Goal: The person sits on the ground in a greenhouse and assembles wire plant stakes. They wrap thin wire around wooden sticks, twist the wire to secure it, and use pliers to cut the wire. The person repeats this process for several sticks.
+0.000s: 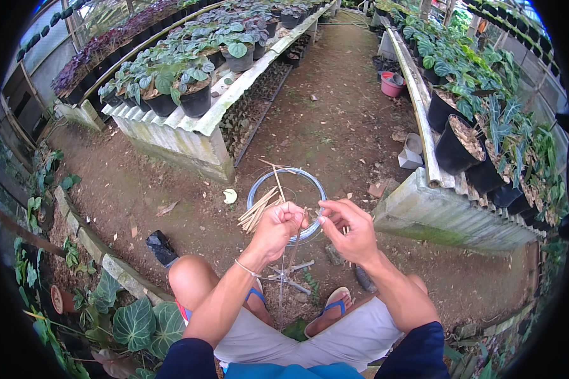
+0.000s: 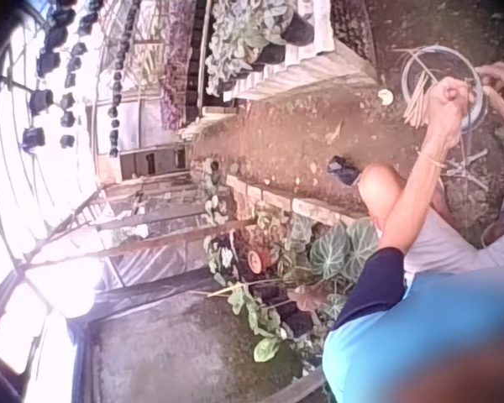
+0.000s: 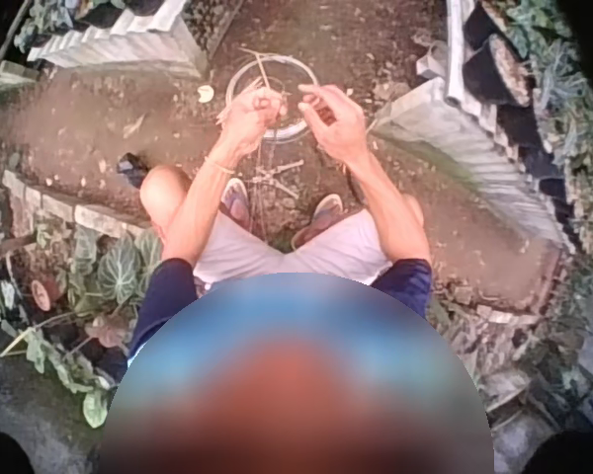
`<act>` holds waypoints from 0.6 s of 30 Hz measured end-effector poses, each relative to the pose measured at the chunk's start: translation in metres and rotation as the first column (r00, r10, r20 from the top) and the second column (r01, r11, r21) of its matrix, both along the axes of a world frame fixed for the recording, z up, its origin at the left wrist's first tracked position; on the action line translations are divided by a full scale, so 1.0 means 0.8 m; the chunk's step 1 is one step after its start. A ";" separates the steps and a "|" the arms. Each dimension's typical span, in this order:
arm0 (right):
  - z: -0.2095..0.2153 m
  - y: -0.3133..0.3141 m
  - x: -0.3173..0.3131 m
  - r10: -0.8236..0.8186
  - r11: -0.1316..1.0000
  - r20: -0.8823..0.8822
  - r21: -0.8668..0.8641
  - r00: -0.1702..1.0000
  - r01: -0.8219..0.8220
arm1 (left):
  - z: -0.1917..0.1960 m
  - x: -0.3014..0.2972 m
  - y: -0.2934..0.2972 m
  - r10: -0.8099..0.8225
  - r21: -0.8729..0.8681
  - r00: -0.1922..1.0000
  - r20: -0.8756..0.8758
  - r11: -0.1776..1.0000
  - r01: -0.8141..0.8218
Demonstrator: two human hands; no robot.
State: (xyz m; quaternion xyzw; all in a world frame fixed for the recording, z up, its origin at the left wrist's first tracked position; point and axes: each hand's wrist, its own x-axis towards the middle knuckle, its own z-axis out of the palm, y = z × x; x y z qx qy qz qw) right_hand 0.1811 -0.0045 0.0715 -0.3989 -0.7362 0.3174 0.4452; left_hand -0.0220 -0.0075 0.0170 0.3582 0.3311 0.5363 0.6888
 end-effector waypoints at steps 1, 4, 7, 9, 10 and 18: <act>0.000 0.001 -0.002 -0.008 0.998 0.014 0.067 1.000 0.007 | -0.003 0.004 -0.002 -0.008 0.000 1.000 -0.007 1.000 0.008; -0.002 0.001 -0.004 0.030 0.985 0.050 0.171 0.998 -0.038 | -0.007 0.006 -0.003 -0.080 -0.013 0.996 0.026 0.997 0.080; -0.007 0.002 -0.003 0.065 0.981 0.038 0.181 0.997 -0.071 | -0.006 0.001 -0.003 -0.187 -0.005 0.975 0.119 0.982 0.189; -0.009 0.002 0.001 0.072 0.986 0.024 0.151 0.997 -0.075 | -0.006 0.003 -0.004 -0.211 0.002 0.966 0.152 0.977 0.213; -0.010 0.002 0.003 0.075 0.989 0.020 0.127 0.997 -0.077 | -0.006 0.006 -0.006 -0.196 0.002 0.970 0.146 0.980 0.198; -0.011 -0.001 -0.002 0.077 0.996 -0.020 -0.053 0.997 -0.078 | -0.001 0.017 -0.015 -0.114 -0.058 0.988 0.107 0.991 0.120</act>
